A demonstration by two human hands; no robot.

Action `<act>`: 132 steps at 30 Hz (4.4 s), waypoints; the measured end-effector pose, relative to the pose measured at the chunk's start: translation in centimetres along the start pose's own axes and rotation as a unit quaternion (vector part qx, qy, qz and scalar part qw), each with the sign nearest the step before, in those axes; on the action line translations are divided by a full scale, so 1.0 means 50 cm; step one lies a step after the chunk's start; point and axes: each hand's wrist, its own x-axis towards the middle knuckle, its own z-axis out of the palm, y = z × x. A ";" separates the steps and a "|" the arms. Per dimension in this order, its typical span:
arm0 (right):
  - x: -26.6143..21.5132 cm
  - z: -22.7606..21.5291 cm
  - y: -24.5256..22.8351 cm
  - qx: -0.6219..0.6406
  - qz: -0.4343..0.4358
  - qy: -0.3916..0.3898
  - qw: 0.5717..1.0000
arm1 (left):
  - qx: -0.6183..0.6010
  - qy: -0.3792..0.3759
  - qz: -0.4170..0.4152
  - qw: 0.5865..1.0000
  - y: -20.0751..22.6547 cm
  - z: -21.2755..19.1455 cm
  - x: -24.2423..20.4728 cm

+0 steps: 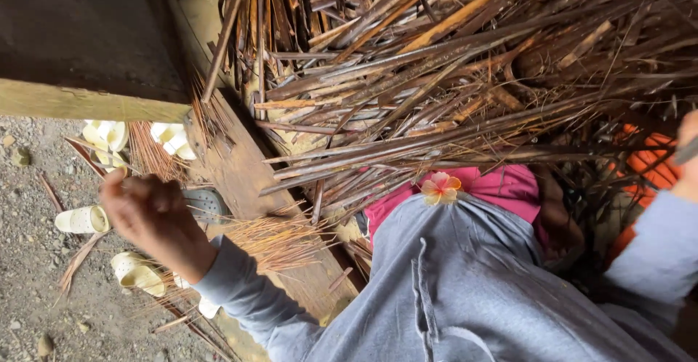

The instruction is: Using a knife to strip the leafy material away from the central rib of palm fronds.

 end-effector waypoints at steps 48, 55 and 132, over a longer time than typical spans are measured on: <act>0.051 0.243 0.412 -0.038 0.140 0.079 0.986 | 0.290 -0.323 0.169 0.885 -0.118 0.461 -0.297; 0.051 0.256 0.397 -0.131 0.108 -0.007 0.985 | 0.097 -0.352 -0.071 0.928 -0.076 0.459 -0.288; 0.002 0.005 0.294 -0.099 0.053 0.184 0.977 | 0.261 -0.512 0.025 0.818 -0.394 -0.004 -0.090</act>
